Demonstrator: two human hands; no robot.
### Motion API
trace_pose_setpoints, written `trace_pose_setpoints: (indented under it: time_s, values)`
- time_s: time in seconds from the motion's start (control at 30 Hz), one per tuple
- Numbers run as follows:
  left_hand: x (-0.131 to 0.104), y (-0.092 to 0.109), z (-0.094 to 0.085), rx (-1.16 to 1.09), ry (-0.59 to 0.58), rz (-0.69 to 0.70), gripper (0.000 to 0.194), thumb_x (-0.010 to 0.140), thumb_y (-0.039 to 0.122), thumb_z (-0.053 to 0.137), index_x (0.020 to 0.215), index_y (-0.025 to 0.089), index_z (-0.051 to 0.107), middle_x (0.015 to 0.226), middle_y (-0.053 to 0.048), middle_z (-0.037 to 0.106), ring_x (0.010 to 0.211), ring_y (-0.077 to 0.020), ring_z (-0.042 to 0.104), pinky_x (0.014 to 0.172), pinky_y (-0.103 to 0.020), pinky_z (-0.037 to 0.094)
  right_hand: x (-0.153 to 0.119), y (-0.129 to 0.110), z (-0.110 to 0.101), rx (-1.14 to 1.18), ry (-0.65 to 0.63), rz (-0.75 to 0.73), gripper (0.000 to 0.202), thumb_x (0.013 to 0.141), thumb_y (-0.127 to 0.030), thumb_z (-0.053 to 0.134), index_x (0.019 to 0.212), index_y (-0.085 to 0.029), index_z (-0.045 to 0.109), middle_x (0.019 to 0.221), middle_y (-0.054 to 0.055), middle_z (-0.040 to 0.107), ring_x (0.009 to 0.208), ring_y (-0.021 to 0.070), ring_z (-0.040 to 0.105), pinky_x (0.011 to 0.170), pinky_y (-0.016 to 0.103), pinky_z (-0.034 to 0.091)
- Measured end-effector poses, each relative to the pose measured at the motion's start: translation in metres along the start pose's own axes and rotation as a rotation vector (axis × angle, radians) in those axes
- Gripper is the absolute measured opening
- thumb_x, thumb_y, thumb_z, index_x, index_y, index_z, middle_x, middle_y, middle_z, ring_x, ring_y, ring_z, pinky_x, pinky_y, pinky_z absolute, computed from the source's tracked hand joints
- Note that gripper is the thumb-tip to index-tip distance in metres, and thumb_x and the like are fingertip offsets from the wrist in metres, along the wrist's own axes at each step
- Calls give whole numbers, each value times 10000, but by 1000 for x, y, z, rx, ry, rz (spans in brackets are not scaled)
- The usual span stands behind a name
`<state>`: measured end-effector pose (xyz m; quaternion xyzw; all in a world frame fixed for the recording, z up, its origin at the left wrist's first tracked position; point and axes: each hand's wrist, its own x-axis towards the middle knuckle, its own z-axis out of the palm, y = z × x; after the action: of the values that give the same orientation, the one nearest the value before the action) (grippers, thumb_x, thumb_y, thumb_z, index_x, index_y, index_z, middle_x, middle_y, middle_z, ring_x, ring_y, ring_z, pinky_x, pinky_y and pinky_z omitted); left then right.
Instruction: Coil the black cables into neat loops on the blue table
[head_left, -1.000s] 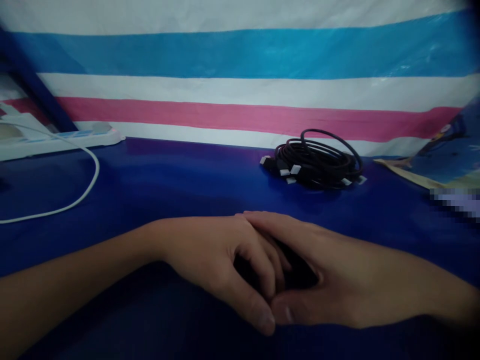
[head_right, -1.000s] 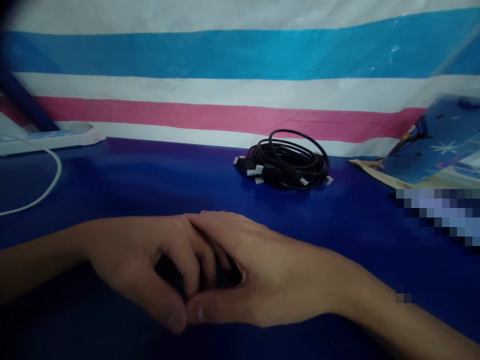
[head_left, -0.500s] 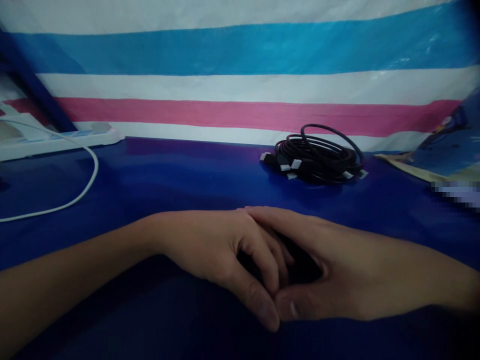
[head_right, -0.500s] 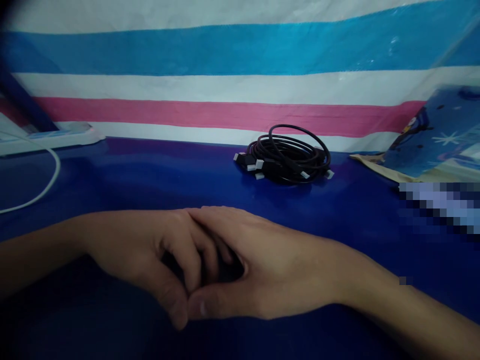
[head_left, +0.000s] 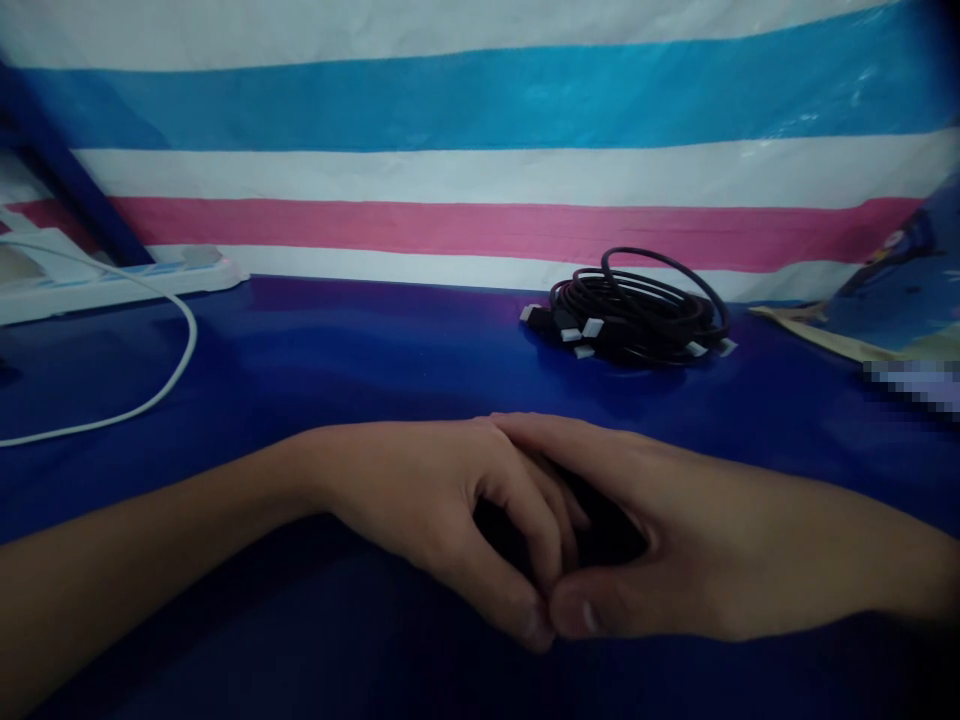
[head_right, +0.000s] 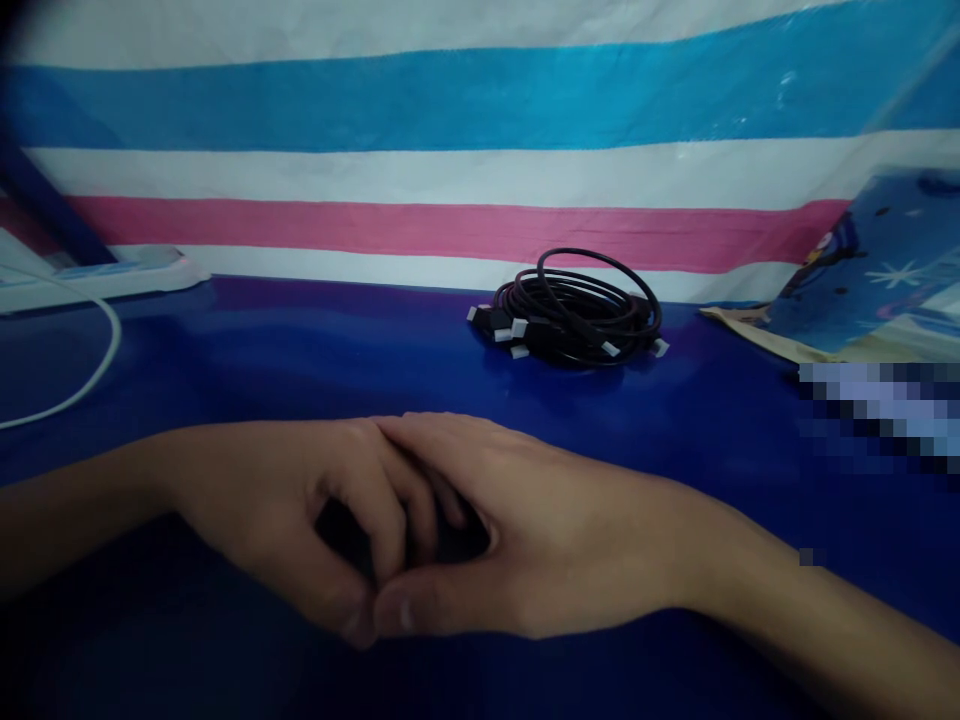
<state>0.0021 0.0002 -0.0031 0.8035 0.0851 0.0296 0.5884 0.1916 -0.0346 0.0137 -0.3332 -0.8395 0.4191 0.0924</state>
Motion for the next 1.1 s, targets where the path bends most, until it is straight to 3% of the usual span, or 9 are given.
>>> trace_pose_setpoints:
  time_s: [0.13, 0.33, 0.57, 0.7, 0.8, 0.9, 1.1]
  values:
    - [-3, -2, -1, -11, -7, -10, 94, 714, 207, 712, 742, 166, 633, 838, -8, 646, 860, -148, 602, 854, -249, 460, -1, 4, -2, 18, 0, -32, 672, 774, -339, 653, 1383, -218, 396, 1174, 59, 613, 942, 186, 628, 709, 235, 519]
    - [-3, 0, -2, -17, -43, -20, 72, 749, 180, 672, 723, 153, 610, 837, -22, 631, 869, -157, 599, 858, -271, 470, 0, 6, -3, 85, -49, -44, 489, 835, -293, 592, 1299, -197, 471, 1168, 63, 615, 938, 173, 625, 679, 212, 511]
    - [-2, 5, -2, 0, -30, -42, 94, 741, 137, 650, 743, 153, 557, 785, -7, 583, 805, -140, 567, 791, -258, 465, 1, 5, -2, 150, -83, -42, 476, 860, -300, 558, 1308, -183, 447, 997, 48, 665, 820, 144, 635, 650, 211, 492]
    - [-5, 7, -1, 2, 15, -79, 87, 765, 120, 590, 749, 163, 516, 826, -3, 574, 810, -130, 549, 754, -247, 453, 1, 4, -2, 88, -36, -42, 562, 825, -334, 596, 1346, -197, 433, 1091, 70, 644, 882, 178, 633, 669, 240, 512]
    - [-6, 7, 1, 65, 99, -73, 110, 759, 89, 564, 766, 172, 493, 887, -2, 581, 815, -121, 535, 729, -239, 444, 2, 4, -2, 9, 5, -74, 614, 788, -361, 634, 1354, -217, 443, 1209, 72, 592, 996, 201, 606, 768, 276, 519]
    - [-7, 7, 1, 99, 131, -65, 107, 758, 162, 612, 785, 173, 509, 976, -21, 592, 885, -143, 542, 766, -260, 448, 2, 5, -2, -5, -2, -125, 610, 786, -364, 639, 1350, -230, 452, 1273, 55, 556, 1055, 180, 584, 847, 261, 498]
    - [-6, 7, -1, 87, 114, -49, 151, 712, 248, 695, 774, 181, 574, 820, 4, 606, 821, -143, 556, 786, -279, 445, 2, 4, -2, -10, 9, -84, 685, 752, -389, 669, 1372, -227, 429, 1255, 70, 572, 1020, 215, 605, 763, 269, 529]
